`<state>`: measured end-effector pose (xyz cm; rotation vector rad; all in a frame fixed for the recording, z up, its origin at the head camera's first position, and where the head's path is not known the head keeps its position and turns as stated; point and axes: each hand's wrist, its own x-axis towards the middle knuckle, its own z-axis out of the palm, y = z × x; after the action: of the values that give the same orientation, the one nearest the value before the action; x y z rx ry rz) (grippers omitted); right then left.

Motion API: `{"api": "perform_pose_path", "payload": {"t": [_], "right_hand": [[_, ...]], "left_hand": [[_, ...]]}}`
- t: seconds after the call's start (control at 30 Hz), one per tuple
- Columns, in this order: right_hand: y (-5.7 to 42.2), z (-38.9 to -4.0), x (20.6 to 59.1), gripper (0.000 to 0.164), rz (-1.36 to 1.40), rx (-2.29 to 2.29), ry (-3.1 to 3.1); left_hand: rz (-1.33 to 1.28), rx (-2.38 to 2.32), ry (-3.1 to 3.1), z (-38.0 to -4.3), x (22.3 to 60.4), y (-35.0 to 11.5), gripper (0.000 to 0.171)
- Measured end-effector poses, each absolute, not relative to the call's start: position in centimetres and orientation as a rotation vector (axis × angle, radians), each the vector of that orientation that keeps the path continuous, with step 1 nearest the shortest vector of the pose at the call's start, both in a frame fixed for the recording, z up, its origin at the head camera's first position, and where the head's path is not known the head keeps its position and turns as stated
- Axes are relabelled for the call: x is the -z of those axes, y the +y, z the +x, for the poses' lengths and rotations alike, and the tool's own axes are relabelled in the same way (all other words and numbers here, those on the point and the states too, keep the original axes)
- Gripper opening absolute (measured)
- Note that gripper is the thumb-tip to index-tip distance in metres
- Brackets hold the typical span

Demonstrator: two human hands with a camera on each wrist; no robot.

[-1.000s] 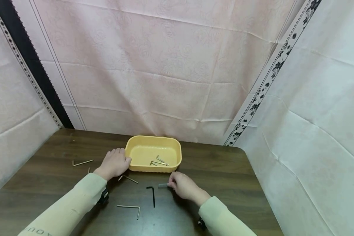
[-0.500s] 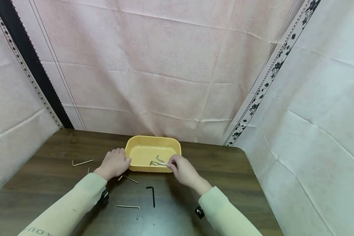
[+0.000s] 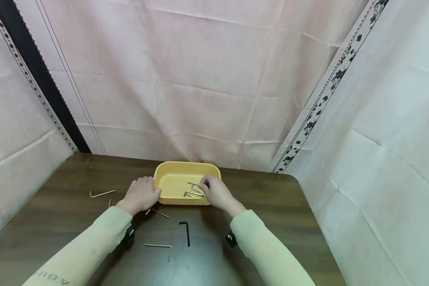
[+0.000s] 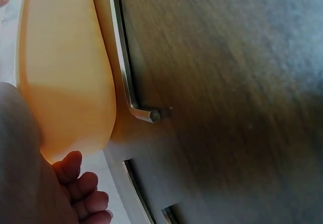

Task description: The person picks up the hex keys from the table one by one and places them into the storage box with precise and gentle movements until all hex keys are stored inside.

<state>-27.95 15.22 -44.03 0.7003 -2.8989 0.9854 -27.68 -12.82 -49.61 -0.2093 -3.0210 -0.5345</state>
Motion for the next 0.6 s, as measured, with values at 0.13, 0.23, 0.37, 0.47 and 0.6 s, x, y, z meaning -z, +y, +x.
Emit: {"api": "perform_pose_path", "payload": {"t": [0.13, 0.23, 0.37, 0.47, 0.6], "right_hand": [[14.4, -29.1, 44.0, 0.011, 0.702, -0.98, -2.916], [13.9, -29.8, 44.2, 0.012, 0.693, -0.997, -2.942], [13.3, -30.7, 44.9, 0.012, 0.647, -0.999, -2.968], [12.9, -31.3, 45.6, 0.012, 0.6, -1.006, -2.984], [12.4, -31.7, 46.3, 0.013, 0.555, -1.0, -3.009]], "left_hand": [[-0.214, 0.538, -3.017, -28.1, 49.2, -12.8, 0.032], [-0.222, 0.534, -3.02, -28.2, 49.0, -12.8, 0.032], [-0.234, 0.518, -3.024, -28.3, 48.8, -12.9, 0.033], [-0.235, 0.512, -3.032, -28.2, 48.8, -12.9, 0.034], [-0.237, 0.518, -3.042, -28.0, 49.0, -12.8, 0.034]]}}
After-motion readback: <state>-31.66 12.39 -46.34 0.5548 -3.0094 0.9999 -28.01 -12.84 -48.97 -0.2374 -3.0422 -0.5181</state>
